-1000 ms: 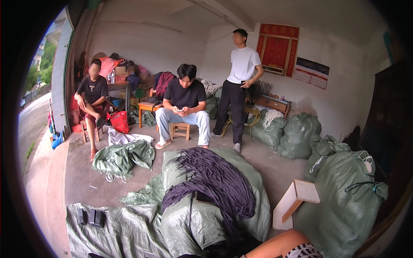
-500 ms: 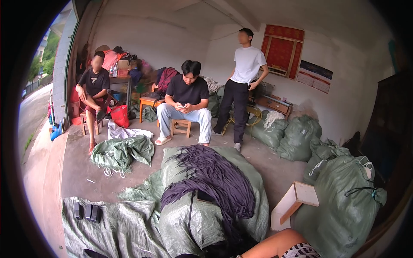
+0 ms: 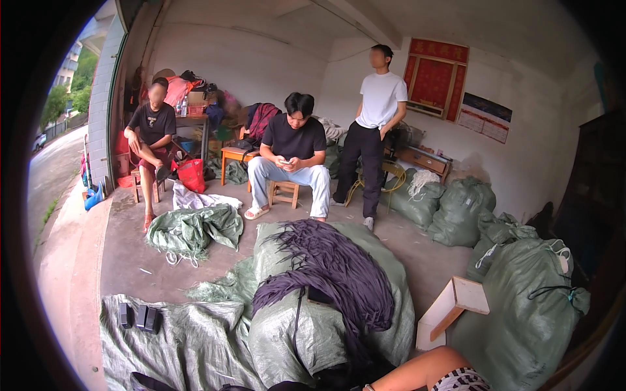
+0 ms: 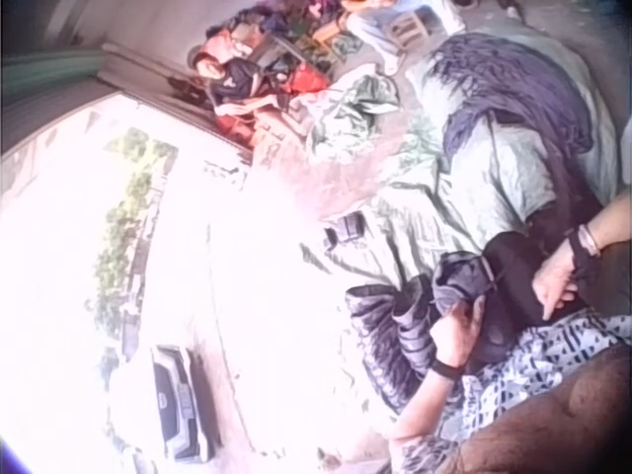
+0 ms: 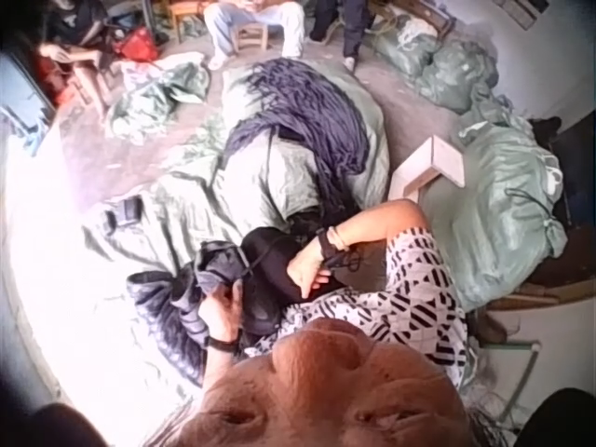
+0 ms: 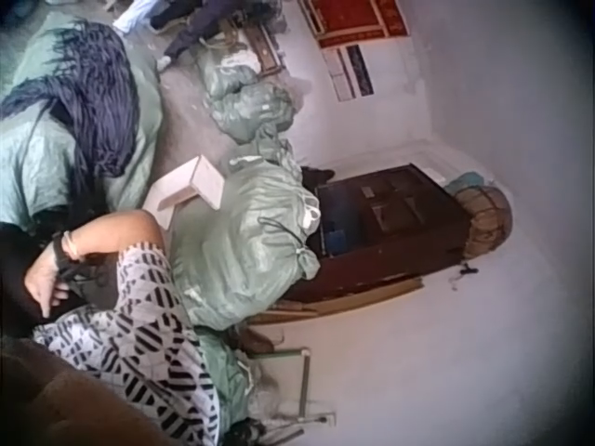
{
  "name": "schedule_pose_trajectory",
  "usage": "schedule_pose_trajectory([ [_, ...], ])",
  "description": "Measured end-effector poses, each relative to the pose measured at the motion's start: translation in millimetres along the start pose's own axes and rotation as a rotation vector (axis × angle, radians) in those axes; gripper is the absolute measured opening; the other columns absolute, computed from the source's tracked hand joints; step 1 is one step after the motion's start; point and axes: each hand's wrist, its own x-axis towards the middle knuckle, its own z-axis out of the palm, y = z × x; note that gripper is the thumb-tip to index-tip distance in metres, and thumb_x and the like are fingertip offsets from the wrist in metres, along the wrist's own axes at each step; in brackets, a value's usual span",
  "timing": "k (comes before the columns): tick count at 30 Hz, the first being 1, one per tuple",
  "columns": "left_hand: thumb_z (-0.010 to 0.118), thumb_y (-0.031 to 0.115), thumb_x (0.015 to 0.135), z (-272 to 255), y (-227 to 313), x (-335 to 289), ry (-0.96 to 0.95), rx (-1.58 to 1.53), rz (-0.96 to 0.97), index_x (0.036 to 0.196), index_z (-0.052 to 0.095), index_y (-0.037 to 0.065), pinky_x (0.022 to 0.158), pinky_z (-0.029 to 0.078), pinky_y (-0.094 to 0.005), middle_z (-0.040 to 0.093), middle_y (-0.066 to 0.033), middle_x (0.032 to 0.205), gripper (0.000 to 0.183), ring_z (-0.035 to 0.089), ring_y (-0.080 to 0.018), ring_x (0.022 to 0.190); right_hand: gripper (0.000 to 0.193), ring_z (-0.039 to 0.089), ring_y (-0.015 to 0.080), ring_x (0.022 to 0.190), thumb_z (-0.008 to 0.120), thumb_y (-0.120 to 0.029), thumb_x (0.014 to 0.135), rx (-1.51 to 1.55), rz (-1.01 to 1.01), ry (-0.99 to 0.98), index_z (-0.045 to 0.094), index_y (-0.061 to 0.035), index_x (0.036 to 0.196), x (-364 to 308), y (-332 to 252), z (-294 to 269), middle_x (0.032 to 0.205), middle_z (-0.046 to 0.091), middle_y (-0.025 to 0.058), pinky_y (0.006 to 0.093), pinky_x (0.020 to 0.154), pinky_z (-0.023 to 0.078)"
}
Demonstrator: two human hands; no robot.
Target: The recorder is lacing a pair of black shoes.
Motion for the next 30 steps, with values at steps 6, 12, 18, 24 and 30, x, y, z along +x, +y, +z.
schedule_pose_trajectory([
  [6,0.064,0.043,0.084,4,0,2,0.019,0.113,-0.005,0.061,0.059,0.007,0.048,0.047,-0.0411,0.059,-0.0145,0.054,0.044,0.060,-0.0332,0.049,0.046,0.062,0.0203,0.045,0.060,-0.035,0.091,-0.015,-0.006,-0.006,0.065,0.0031,0.067,2,-1,0,0.058,0.065,0.0128,0.0292,0.041,0.050],
  [12,0.062,0.045,0.085,2,8,7,-0.005,0.136,0.001,0.062,0.061,0.006,0.048,0.047,-0.0422,0.059,-0.0161,0.056,0.045,0.060,-0.0347,0.051,0.047,0.062,0.0204,0.045,0.060,-0.037,0.091,-0.019,0.005,-0.010,0.065,0.0028,0.067,2,4,2,0.058,0.065,0.0124,0.0295,0.041,0.050],
  [18,0.062,0.047,0.085,1,8,2,-0.028,0.183,-0.027,0.066,0.062,0.005,0.050,0.049,-0.0429,0.060,-0.0174,0.057,0.046,0.061,-0.0355,0.052,0.048,0.063,0.0210,0.046,0.059,-0.038,0.091,-0.053,0.043,-0.027,0.066,0.0035,0.069,3,-3,0,0.060,0.066,0.0131,0.0300,0.042,0.051],
  [24,0.059,0.045,0.088,3,10,2,0.001,0.214,-0.008,0.064,0.061,0.004,0.051,0.049,-0.0440,0.060,-0.0189,0.057,0.047,0.061,-0.0363,0.053,0.046,0.063,0.0216,0.046,0.059,-0.036,0.091,-0.055,0.059,0.007,0.066,0.0041,0.069,1,-6,4,0.060,0.066,0.0139,0.0300,0.042,0.052],
  [30,0.057,0.045,0.089,6,8,-3,0.062,0.224,0.041,0.062,0.059,0.005,0.049,0.047,-0.0440,0.059,-0.0188,0.056,0.048,0.060,-0.0364,0.052,0.046,0.063,0.0216,0.046,0.060,-0.036,0.090,-0.041,0.034,0.048,0.065,0.0041,0.068,1,-3,12,0.059,0.066,0.0141,0.0299,0.042,0.051],
])
